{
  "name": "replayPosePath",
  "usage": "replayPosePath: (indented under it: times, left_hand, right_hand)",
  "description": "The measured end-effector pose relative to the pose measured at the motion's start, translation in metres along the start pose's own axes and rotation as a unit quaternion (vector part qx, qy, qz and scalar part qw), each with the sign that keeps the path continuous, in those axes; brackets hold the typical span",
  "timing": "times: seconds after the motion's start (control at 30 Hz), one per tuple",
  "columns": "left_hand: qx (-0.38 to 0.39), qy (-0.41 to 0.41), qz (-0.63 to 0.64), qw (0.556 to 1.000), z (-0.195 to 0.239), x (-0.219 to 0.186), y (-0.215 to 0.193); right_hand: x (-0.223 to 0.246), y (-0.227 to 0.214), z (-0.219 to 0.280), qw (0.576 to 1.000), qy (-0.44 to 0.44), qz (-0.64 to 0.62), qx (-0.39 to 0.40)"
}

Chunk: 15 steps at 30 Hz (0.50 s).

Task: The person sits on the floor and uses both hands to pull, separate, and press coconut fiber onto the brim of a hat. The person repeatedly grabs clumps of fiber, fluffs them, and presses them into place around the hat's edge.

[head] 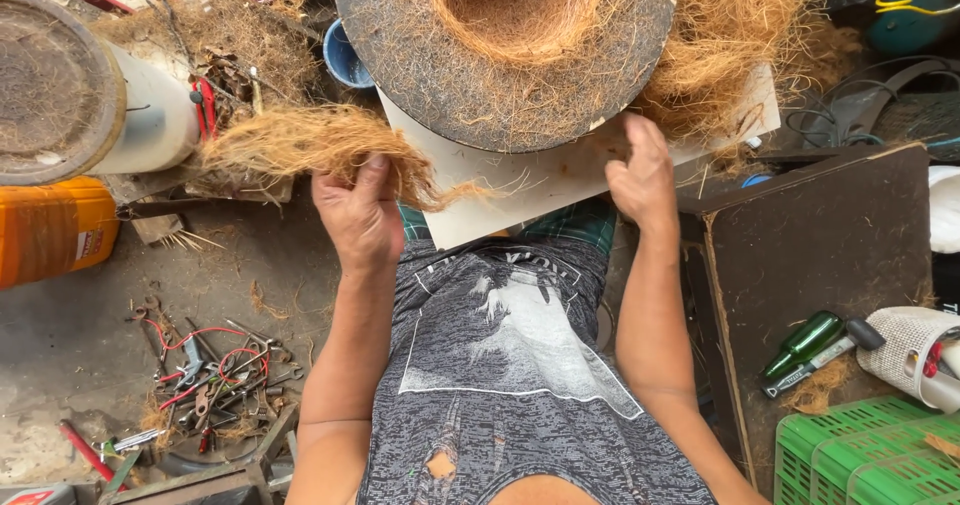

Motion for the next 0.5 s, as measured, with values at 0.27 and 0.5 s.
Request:
replayPosePath:
  times: [0.27,0.5]
  left_hand:
    - [0.098,-0.037,-0.107,0.989,0.034,0.021,0.044]
    - [0.154,-0.033,-0.151,0.976,0.049,0.016,0.076]
  right_hand:
    - [0.077,-0.023,0.032,0.971,-0.125,-0.184,-0.089]
    - [0.115,0.009,-0.012,0.966,-0.194,-0.126,-0.117]
Point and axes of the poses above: each hand's wrist, its own z-axis away from the middle knuckle, its own y-axis out of the palm, x = y × z, the point moved 5 cm from there along -z, towards the middle knuckle, and after that the axes turned 4 degrees about -x, right-handed, at the moved point
